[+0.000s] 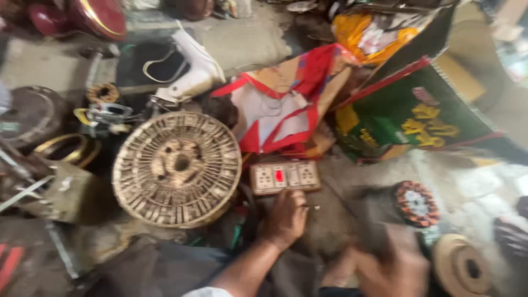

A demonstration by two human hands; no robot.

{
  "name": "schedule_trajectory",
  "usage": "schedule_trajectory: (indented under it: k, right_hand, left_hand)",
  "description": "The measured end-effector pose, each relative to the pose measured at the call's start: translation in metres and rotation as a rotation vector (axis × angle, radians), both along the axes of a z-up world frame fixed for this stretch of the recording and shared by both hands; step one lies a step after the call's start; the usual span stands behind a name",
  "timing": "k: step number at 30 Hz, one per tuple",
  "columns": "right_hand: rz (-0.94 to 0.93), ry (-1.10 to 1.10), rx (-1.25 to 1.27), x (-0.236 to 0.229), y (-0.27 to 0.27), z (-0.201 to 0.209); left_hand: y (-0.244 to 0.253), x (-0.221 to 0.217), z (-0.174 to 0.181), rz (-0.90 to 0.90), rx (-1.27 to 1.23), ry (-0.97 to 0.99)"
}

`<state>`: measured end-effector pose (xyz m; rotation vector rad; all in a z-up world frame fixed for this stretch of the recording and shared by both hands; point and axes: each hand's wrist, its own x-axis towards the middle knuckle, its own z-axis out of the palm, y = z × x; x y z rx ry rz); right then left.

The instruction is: The person sits on the floor and repeatedly hammers a small cylindrical metal component, likely a motor part, using a metal pipe as a makeshift hammer. The person also uses a thin metal rod to adjust or inspect the interior of the component. The task involves repetitive striking and occasional inspection of the part.

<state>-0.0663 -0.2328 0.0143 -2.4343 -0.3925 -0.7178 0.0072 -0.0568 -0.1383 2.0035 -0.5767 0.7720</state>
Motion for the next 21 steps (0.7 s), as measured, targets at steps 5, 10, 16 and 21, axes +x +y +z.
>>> schedule_trajectory:
  k: [5, 10, 16, 21]
  right_hand:
    - [-0.35, 0.796, 0.012, 0.005, 0.014, -0.019]
    - [-0.183, 0.331, 0.082, 0.017, -0.013, -0.023]
    - [-0.364, 0.813, 0.134, 0.012, 0.012, -0.032]
    - [-0.284, 0.462, 0.421, 0.016, 0.0, -0.031]
  left_hand:
    - [0.001, 0.007, -0.011, -0.001, -0.004, 0.032]
    - [-0.007, 0.005, -0.005, 0.106, 0.071, -0.026]
    - [0.002, -0.002, -0.007, 0.06, 0.064, 0.093]
    - [0.0, 0.001, -0.001, 0.133, 0.109, -0.008]
